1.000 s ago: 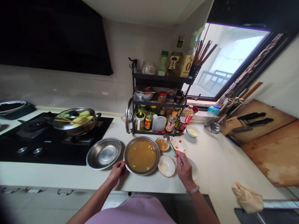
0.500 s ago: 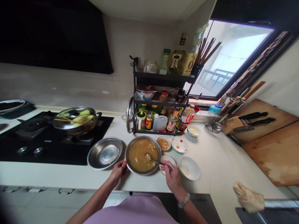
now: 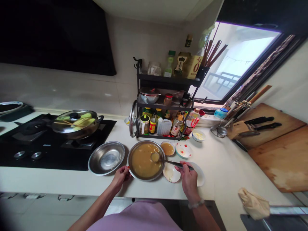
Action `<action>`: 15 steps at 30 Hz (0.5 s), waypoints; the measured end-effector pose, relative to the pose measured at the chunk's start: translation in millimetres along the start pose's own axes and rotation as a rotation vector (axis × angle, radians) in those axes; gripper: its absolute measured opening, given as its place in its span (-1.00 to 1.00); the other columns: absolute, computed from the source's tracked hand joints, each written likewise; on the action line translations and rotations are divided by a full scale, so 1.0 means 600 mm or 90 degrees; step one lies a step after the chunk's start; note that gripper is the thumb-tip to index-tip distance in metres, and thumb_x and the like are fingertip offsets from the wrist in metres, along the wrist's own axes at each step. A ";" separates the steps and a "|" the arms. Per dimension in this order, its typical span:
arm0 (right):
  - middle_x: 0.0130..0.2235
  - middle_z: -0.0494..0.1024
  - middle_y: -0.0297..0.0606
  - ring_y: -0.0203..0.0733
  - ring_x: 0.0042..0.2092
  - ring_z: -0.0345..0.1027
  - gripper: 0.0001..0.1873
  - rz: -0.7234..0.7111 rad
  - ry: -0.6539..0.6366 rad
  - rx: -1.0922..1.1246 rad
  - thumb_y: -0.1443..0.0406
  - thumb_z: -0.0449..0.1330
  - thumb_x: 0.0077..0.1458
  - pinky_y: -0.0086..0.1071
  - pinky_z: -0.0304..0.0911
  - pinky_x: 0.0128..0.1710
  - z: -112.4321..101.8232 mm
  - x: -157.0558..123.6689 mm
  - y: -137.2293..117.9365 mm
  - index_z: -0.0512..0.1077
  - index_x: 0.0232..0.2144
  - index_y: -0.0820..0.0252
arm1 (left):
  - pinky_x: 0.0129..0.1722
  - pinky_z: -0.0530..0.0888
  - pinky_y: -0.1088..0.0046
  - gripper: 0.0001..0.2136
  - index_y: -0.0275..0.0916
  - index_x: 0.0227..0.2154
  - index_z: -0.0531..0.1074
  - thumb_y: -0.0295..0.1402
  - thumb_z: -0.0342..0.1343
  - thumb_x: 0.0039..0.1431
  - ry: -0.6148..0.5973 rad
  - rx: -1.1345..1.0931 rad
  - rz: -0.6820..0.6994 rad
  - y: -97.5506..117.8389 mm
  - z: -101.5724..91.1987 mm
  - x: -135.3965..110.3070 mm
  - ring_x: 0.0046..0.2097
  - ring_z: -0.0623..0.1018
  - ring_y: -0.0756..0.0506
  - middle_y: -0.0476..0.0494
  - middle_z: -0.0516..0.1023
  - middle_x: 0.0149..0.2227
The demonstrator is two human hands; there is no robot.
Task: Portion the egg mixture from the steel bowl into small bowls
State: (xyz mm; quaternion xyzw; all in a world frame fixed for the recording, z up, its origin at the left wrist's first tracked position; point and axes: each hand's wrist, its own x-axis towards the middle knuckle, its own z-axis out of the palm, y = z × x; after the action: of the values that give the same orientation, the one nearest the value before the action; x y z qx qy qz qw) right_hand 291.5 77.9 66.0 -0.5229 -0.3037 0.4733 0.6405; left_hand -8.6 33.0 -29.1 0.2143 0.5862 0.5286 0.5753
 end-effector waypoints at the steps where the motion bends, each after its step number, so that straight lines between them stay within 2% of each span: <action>1: -0.38 0.57 -0.28 -0.16 -0.48 0.47 -0.69 -0.002 0.006 0.008 0.14 0.37 -0.26 -0.26 0.45 -0.39 -0.002 0.002 -0.003 0.42 -0.47 0.18 | -0.61 0.12 0.57 -0.54 -0.21 -0.62 0.20 0.05 0.24 -0.29 0.003 0.000 0.000 0.000 0.000 0.000 -0.64 0.27 0.08 0.05 0.35 -0.70; 7: -0.42 0.55 -0.31 -0.20 -0.49 0.48 -0.74 -0.003 0.029 0.022 0.21 0.35 -0.26 -0.31 0.47 -0.33 -0.020 0.029 -0.020 0.43 -0.47 0.22 | -0.60 0.16 0.56 -0.56 -0.21 -0.62 0.21 0.03 0.24 -0.30 0.022 0.004 0.004 0.003 0.002 -0.005 -0.63 0.29 0.07 0.05 0.35 -0.70; 15: -0.41 0.51 -0.29 -0.20 -0.41 0.48 -0.77 -0.087 0.148 0.056 0.26 0.34 -0.28 -0.26 0.49 -0.29 -0.071 0.090 -0.045 0.38 -0.54 0.25 | -0.59 0.17 0.56 -0.54 -0.22 -0.62 0.22 0.05 0.25 -0.32 0.030 0.006 -0.001 0.005 0.004 -0.005 -0.62 0.30 0.06 0.05 0.35 -0.70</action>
State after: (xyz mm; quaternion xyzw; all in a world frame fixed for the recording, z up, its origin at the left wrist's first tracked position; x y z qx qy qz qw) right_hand 356.5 111.3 74.9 -0.5236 -0.2415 0.3778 0.7244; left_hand -6.7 32.1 -24.7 0.2038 0.6024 0.5304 0.5606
